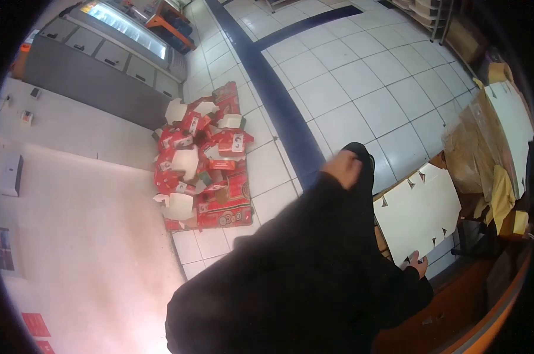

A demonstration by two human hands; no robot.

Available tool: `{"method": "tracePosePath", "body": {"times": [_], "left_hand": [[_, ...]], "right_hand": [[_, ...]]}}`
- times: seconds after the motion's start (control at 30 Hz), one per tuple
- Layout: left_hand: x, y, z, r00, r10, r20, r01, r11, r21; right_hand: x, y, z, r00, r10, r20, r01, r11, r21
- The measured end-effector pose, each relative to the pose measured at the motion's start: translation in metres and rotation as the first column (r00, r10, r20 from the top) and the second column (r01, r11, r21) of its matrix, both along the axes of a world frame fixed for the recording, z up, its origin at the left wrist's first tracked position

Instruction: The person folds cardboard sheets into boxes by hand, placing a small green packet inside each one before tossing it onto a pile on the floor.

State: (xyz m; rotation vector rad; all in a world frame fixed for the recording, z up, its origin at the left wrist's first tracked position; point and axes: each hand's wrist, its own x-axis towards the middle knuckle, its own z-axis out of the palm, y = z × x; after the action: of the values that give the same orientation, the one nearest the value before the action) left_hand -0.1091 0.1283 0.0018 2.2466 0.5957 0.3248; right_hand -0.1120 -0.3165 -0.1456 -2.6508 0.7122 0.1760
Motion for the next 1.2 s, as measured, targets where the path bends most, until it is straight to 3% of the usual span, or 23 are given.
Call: {"method": "tracePosePath", "body": {"times": [0.07, 0.1, 0.13, 0.17, 0.2, 0.23, 0.27, 0.33, 0.47, 0.57, 0.9, 0.97, 1.07, 1.2], "left_hand": [[0.027, -0.059, -0.012, 0.972, -0.229, 0.044, 0.228, 0.973, 0.032], [0.038, -0.074, -0.023, 0.952, -0.305, 0.005, 0.304, 0.951, 0.046], [0.047, -0.097, -0.041, 0.916, -0.401, -0.029, 0.402, 0.914, 0.046], [0.047, -0.118, -0.049, 0.924, -0.356, -0.142, 0.362, 0.932, 0.018], [0.051, -0.133, -0.075, 0.881, -0.391, -0.266, 0.437, 0.887, 0.146], [0.054, -0.136, -0.072, 0.797, -0.462, -0.388, 0.523, 0.850, 0.064], [0.052, -0.143, -0.068, 0.829, -0.420, -0.370, 0.477, 0.876, 0.074], [0.046, -0.150, -0.064, 0.829, -0.429, -0.360, 0.499, 0.857, 0.128], [0.036, -0.145, -0.065, 0.882, -0.427, -0.196, 0.459, 0.873, 0.165], [0.040, -0.140, -0.069, 0.894, -0.412, -0.176, 0.431, 0.898, 0.085], [0.040, -0.145, -0.077, 0.855, -0.459, -0.243, 0.495, 0.861, 0.113], [0.039, -0.145, -0.069, 0.820, -0.487, -0.302, 0.532, 0.842, 0.087], [0.036, -0.147, -0.076, 0.842, -0.473, -0.258, 0.520, 0.840, 0.154], [0.036, -0.148, -0.080, 0.838, -0.479, -0.262, 0.528, 0.833, 0.163]], "right_hand": [[-0.001, -0.010, -0.012, 1.000, -0.023, 0.011, 0.022, 0.997, 0.077], [-0.001, -0.015, -0.025, 0.997, -0.036, -0.066, 0.053, 0.959, 0.279], [-0.003, -0.010, -0.013, 0.998, -0.049, -0.046, 0.059, 0.967, 0.247], [-0.005, -0.001, 0.002, 0.998, -0.062, -0.027, 0.067, 0.974, 0.215], [-0.009, 0.007, 0.004, 0.993, -0.114, 0.040, 0.109, 0.987, 0.119], [-0.010, 0.018, 0.020, 0.989, -0.121, 0.089, 0.113, 0.990, 0.085], [-0.014, 0.021, 0.018, 0.964, -0.123, 0.237, 0.114, 0.992, 0.050], [-0.014, 0.032, 0.052, 0.937, -0.270, 0.222, 0.211, 0.943, 0.257], [-0.015, 0.031, 0.046, 0.898, -0.379, 0.224, 0.278, 0.883, 0.377], [-0.011, 0.029, 0.039, 0.913, -0.326, 0.246, 0.266, 0.931, 0.248], [-0.008, 0.035, 0.048, 0.912, -0.359, 0.196, 0.305, 0.916, 0.260], [-0.009, 0.039, 0.048, 0.934, -0.264, 0.239, 0.230, 0.960, 0.161], [-0.010, 0.041, 0.049, 0.947, -0.182, 0.263, 0.159, 0.981, 0.109], [-0.012, 0.047, 0.053, 0.956, -0.169, 0.240, 0.150, 0.984, 0.095]]}}
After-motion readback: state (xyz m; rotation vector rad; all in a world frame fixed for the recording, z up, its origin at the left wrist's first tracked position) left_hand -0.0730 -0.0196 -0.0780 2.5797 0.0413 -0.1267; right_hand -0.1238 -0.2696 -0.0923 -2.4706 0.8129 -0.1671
